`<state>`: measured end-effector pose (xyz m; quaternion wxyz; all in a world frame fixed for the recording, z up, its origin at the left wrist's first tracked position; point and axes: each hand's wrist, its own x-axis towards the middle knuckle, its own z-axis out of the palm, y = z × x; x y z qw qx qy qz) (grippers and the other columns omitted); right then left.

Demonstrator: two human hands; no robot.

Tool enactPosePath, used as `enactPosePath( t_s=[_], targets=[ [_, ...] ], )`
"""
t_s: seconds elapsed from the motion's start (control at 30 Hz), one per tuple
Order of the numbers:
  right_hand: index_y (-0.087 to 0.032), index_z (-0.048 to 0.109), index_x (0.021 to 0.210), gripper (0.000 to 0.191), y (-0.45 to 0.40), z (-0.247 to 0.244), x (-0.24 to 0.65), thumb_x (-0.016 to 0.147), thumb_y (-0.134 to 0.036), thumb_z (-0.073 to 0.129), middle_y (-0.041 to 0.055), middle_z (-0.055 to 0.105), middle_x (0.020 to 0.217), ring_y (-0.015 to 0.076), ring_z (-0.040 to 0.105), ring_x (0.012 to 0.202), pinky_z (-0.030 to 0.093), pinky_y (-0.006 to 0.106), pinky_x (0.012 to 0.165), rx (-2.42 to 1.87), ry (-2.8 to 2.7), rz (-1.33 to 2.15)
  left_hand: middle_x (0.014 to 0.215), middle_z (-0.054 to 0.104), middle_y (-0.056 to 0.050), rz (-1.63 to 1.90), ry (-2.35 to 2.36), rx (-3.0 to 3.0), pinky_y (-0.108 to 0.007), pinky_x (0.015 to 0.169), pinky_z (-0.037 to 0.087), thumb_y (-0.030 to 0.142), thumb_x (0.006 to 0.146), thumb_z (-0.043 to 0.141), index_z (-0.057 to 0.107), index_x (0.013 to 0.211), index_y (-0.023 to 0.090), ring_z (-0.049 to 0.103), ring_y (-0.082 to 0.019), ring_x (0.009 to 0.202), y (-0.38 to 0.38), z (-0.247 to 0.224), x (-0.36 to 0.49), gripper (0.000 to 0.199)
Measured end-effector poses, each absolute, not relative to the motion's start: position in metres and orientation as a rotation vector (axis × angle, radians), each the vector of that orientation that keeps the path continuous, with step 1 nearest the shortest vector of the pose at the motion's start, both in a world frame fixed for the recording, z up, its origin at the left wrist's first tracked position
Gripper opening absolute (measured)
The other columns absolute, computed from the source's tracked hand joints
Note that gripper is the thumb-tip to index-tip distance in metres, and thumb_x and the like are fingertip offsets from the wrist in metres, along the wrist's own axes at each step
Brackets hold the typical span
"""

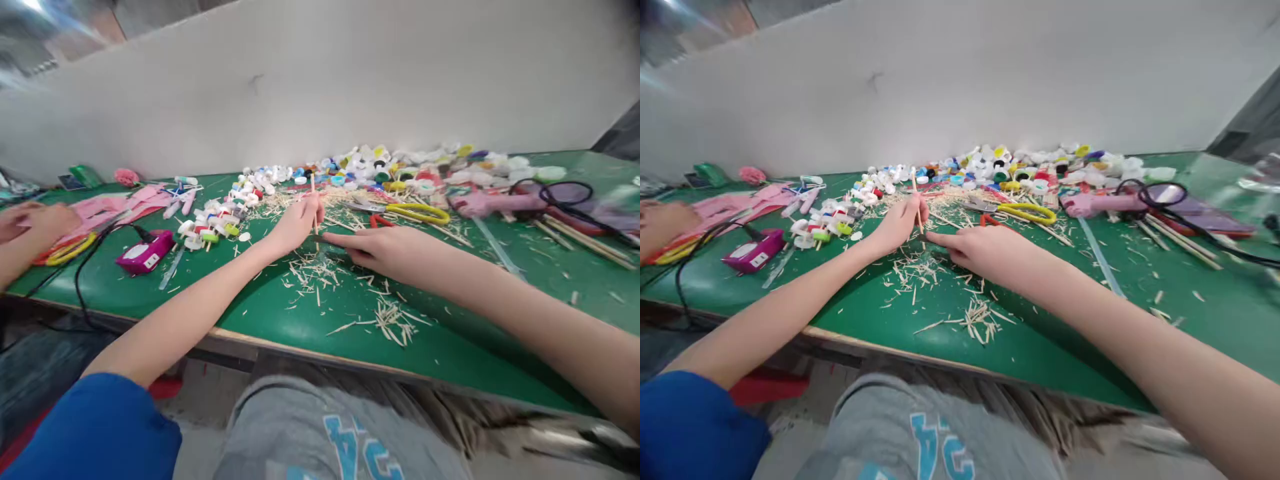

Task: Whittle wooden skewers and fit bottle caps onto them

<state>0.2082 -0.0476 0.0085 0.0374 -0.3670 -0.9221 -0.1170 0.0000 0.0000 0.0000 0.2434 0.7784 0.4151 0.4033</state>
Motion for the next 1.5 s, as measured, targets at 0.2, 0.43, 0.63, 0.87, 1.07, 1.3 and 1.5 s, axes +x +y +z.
enactPosePath(
  t_s=[0.2, 0.43, 0.63, 0.87, 1.07, 1.3, 1.5],
  targets=[
    [-0.032, 0.045, 0.142, 0.05, -0.052, 0.012, 0.205, 0.093, -0.028, 0.037, 0.0017, 0.059, 0.079, 0.0042, 0.039, 0.054, 0.02, 0.02, 0.049, -1.082, -2.823, -0.327, 0.064, 0.049, -0.001, 1.077, 1.132, 2.191, -0.024, 0.067, 0.04, 0.054, 0.095, 0.017, 0.046, 0.066, 0.017, 0.045, -0.009, 0.063, -0.004, 0.006, 0.004, 0.056],
    [-0.042, 0.041, 0.143, 0.049, -0.062, 0.018, 0.213, 0.094, -0.032, 0.037, -0.0003, 0.058, 0.073, 0.0035, 0.038, 0.051, 0.017, 0.016, 0.047, -1.259, -2.854, -0.277, 0.066, 0.05, -0.001, 1.034, 1.197, 2.177, -0.025, 0.067, 0.04, 0.05, 0.096, 0.016, 0.046, 0.067, 0.017, 0.045, -0.008, 0.062, -0.006, 0.008, 0.001, 0.053],
    [-0.051, 0.033, 0.142, 0.048, -0.063, 0.018, 0.218, 0.096, -0.038, 0.032, -0.0025, 0.059, 0.075, 0.0047, 0.034, 0.05, 0.015, 0.016, 0.048, -1.329, -2.804, -0.399, 0.067, 0.05, -0.001, 1.06, 1.166, 2.178, -0.025, 0.068, 0.038, 0.053, 0.095, 0.014, 0.046, 0.068, 0.017, 0.046, -0.009, 0.065, -0.002, 0.004, 0.001, 0.056],
    [-0.045, 0.044, 0.139, 0.047, -0.059, 0.019, 0.22, 0.095, -0.034, 0.034, -0.0025, 0.058, 0.07, 0.0039, 0.028, 0.047, 0.014, 0.017, 0.049, -1.21, -2.744, -0.437, 0.066, 0.048, -0.001, 1.049, 1.152, 2.139, -0.026, 0.067, 0.037, 0.052, 0.096, 0.016, 0.046, 0.068, 0.017, 0.044, -0.009, 0.063, -0.001, 0.003, 0.0, 0.054],
    [-0.044, 0.04, 0.142, 0.049, -0.056, 0.017, 0.218, 0.096, -0.033, 0.032, -0.0018, 0.062, 0.08, 0.0037, 0.034, 0.049, 0.016, 0.018, 0.05, -1.165, -2.742, -0.427, 0.067, 0.049, -0.001, 1.06, 1.148, 2.134, -0.026, 0.069, 0.037, 0.052, 0.095, 0.016, 0.047, 0.068, 0.017, 0.045, -0.01, 0.065, -0.001, 0.003, 0.0, 0.053],
    [-0.04, 0.036, 0.146, 0.05, -0.05, 0.01, 0.217, 0.096, -0.033, 0.031, 0.0004, 0.062, 0.087, 0.0047, 0.044, 0.056, 0.02, 0.017, 0.048, -1.1, -2.784, -0.368, 0.067, 0.049, 0.0, 1.055, 1.148, 2.121, -0.025, 0.067, 0.037, 0.051, 0.096, 0.017, 0.047, 0.07, 0.017, 0.045, -0.009, 0.064, -0.002, 0.002, 0.0, 0.052],
    [-0.038, 0.041, 0.144, 0.049, -0.052, 0.013, 0.211, 0.096, -0.03, 0.034, 0.0007, 0.064, 0.084, 0.0048, 0.045, 0.057, 0.021, 0.017, 0.048, -1.105, -2.827, -0.293, 0.068, 0.05, -0.001, 1.052, 1.148, 2.117, -0.025, 0.067, 0.037, 0.047, 0.096, 0.018, 0.047, 0.069, 0.017, 0.045, -0.009, 0.064, -0.002, 0.003, 0.001, 0.05]
  ],
)
